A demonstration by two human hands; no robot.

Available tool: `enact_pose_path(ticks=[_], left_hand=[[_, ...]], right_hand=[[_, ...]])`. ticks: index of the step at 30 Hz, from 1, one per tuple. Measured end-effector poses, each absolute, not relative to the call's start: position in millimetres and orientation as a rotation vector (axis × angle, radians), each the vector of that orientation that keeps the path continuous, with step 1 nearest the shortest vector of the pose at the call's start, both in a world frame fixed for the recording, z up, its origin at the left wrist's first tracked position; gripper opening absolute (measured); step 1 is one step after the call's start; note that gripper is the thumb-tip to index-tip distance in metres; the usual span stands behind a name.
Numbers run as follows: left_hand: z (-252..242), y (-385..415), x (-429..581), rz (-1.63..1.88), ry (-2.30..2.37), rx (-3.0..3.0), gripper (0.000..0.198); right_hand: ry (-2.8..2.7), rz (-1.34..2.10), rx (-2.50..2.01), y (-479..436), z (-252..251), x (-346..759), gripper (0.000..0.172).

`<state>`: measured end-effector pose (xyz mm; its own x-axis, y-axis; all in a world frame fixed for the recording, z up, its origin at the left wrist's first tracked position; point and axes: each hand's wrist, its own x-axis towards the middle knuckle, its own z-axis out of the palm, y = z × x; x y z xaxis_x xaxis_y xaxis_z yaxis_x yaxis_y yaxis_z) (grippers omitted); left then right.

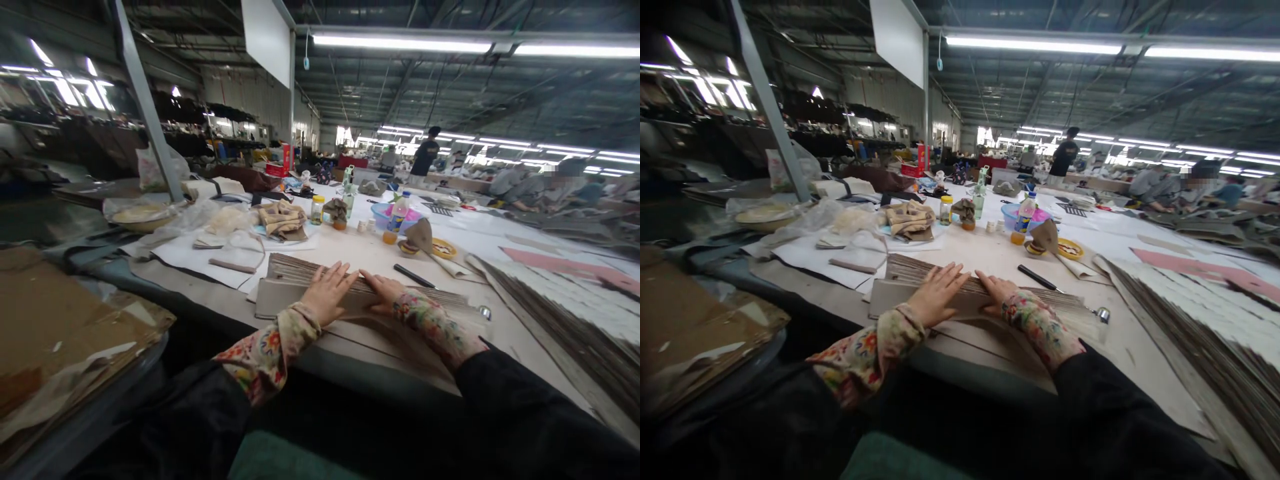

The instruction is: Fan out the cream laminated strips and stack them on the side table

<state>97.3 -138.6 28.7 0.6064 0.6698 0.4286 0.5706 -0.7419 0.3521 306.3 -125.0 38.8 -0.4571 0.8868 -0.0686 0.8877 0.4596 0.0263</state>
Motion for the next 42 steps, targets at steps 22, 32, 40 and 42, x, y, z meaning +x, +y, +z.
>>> enact_pose_path(ticks=[22, 32, 40, 42], left_hand=[[26.3, -106.8, 130.8, 0.275, 1.326, 2.749, 0.087], [25.6, -112.4, 133.0, 0.239, 1.412, 2.832, 0.069], [26.1, -136.2, 121.2, 0.350, 1.304, 2.883, 0.063], [37.5, -139.1, 115.9, 0.339, 1.262, 2.885, 0.062]], right_hand=[[3.064, -1.087, 1.864, -244.2, 90.2, 320.3, 0.039], [2.965, -0.071, 1.755, -207.4, 83.1, 316.4, 0.064], [2.502, 0.132, 1.730, -146.7, 34.6, 342.9, 0.070], [2.552, 0.143, 1.695, -148.3, 42.6, 347.9, 0.063]])
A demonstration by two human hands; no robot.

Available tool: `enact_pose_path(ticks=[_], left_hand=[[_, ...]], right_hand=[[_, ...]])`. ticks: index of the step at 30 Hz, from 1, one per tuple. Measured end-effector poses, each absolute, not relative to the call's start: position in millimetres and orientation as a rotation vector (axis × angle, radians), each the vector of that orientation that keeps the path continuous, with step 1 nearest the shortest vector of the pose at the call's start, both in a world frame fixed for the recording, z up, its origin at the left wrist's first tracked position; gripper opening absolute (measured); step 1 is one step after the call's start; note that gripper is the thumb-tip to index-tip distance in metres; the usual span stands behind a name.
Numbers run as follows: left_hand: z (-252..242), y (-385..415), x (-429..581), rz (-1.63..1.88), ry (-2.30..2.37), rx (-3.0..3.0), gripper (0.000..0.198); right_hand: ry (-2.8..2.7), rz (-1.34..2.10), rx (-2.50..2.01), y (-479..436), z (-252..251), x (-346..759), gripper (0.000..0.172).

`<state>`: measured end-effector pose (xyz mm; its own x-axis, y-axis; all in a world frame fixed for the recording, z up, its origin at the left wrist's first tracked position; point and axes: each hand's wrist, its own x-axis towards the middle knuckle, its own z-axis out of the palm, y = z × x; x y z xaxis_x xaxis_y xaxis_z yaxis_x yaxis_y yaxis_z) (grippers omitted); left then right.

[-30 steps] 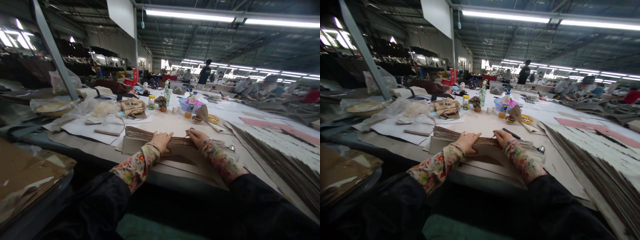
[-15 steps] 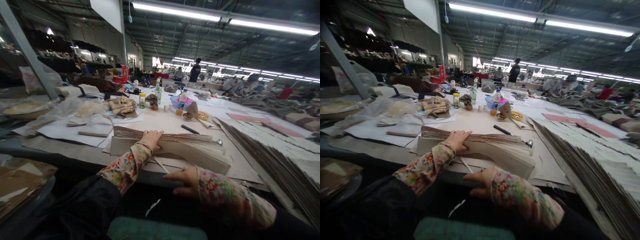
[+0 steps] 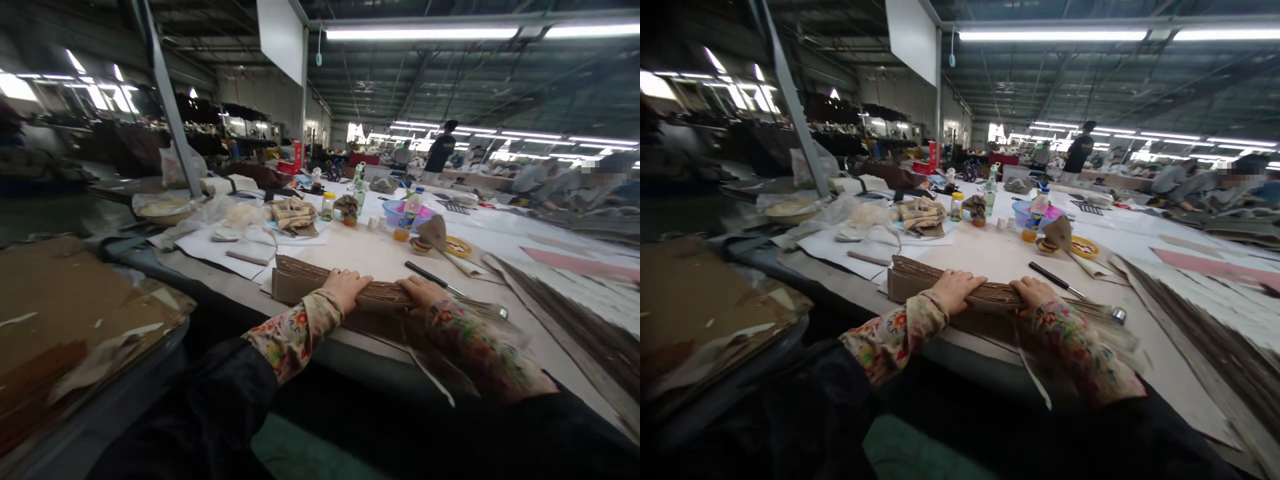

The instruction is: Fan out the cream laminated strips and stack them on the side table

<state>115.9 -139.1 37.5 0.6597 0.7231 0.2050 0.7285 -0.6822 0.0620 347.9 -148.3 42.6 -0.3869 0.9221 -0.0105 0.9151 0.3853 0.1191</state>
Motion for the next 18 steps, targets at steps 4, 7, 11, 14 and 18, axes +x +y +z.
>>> enact_pose_path(ticks=[4, 7, 11, 14, 18], left_hand=[[61.0, -136.2, 108.7, -0.414, -1.247, -2.849, 0.063], [53.7, -127.1, 108.2, -0.382, -1.278, -2.856, 0.066], [25.8, -115.1, 111.2, -0.340, -1.274, -2.819, 0.067], [17.3, -111.8, 112.8, -0.334, -1.251, -2.804, 0.066], [18.7, -113.7, 113.7, -0.337, -1.273, -2.742, 0.065]], right_hand=[[2.664, 0.345, 1.725, -153.9, 63.2, 356.4, 0.066], [2.617, 0.298, 1.743, -155.6, 55.8, 356.3, 0.071], [2.514, 0.272, 1.777, -157.8, 30.5, 354.2, 0.075], [2.649, 0.518, 1.709, -163.6, 19.1, 351.3, 0.066], [2.900, 0.983, 1.487, -181.6, 7.6, 334.0, 0.043]])
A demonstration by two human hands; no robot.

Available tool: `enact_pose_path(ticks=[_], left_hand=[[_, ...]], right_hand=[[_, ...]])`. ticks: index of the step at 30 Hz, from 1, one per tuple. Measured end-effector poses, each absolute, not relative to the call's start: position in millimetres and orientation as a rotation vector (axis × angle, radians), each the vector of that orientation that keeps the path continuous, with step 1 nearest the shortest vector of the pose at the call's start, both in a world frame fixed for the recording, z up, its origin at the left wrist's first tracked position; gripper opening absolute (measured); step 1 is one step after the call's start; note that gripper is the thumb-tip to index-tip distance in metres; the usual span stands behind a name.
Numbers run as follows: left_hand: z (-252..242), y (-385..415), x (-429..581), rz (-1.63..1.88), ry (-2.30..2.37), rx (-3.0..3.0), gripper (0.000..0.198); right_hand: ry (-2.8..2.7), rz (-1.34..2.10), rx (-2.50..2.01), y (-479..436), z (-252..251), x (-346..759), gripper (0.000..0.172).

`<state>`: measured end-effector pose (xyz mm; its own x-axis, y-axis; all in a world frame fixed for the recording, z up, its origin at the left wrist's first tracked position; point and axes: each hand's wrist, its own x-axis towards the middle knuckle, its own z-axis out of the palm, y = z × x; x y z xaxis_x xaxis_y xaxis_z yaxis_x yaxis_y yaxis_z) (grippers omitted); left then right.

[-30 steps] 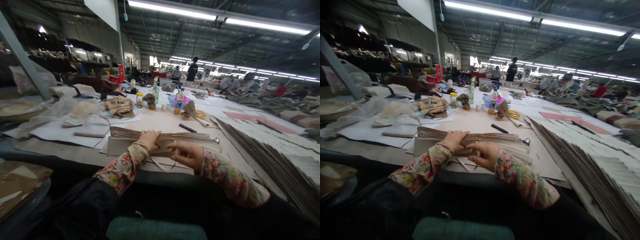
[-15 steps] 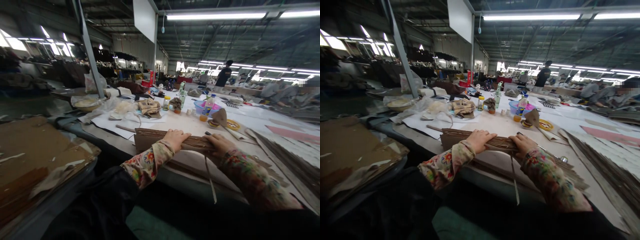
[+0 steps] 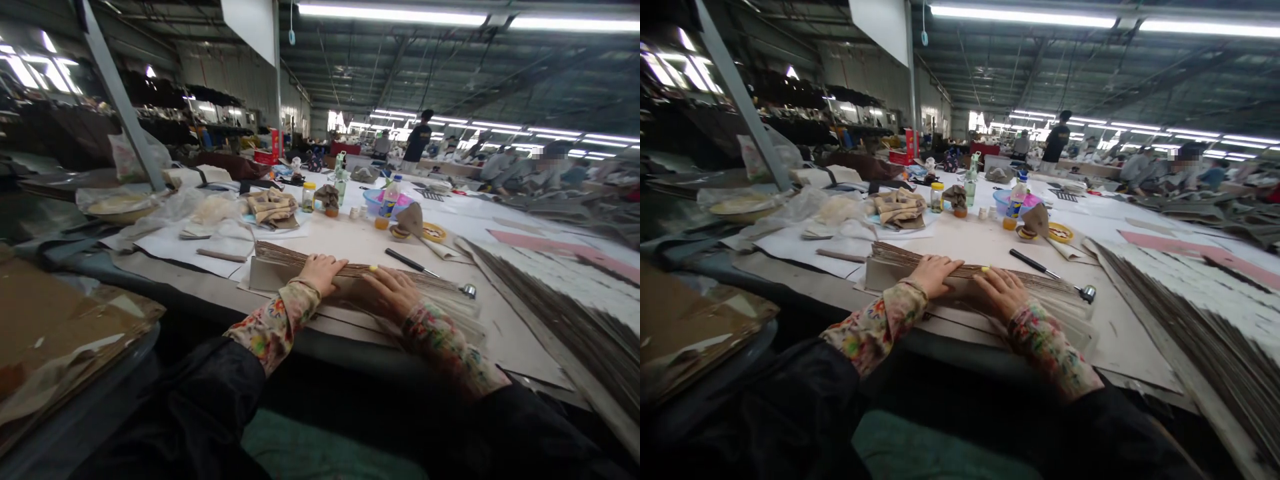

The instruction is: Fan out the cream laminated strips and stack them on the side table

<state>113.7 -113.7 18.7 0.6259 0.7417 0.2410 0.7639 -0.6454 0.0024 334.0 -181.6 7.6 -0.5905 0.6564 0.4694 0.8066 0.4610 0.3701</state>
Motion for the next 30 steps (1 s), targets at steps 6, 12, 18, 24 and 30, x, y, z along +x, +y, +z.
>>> enact_pose_path(ticks=[6, 12, 18, 24, 30], left_hand=[[18.8, -114.7, 115.1, -0.353, -1.270, -2.719, 0.063], [20.2, -111.9, 117.0, -0.304, -1.278, -2.740, 0.062], [24.5, -111.6, 118.8, -0.245, -1.285, -2.771, 0.062], [27.3, -108.5, 119.1, -0.190, -1.299, -2.820, 0.068], [20.4, -109.5, 119.1, -0.331, -1.243, -2.714, 0.057]], right_hand=[[-2.164, -0.901, -1.335, -229.9, -13.4, 344.0, 0.049], [-1.447, -0.472, -1.932, -286.0, -55.2, 447.2, 0.093], [-1.001, 0.490, -1.789, -286.8, -58.8, 481.6, 0.119], [-1.187, 0.414, -1.671, -253.2, -40.3, 457.7, 0.110], [-1.336, 0.012, -1.743, -246.6, -15.4, 441.7, 0.100]])
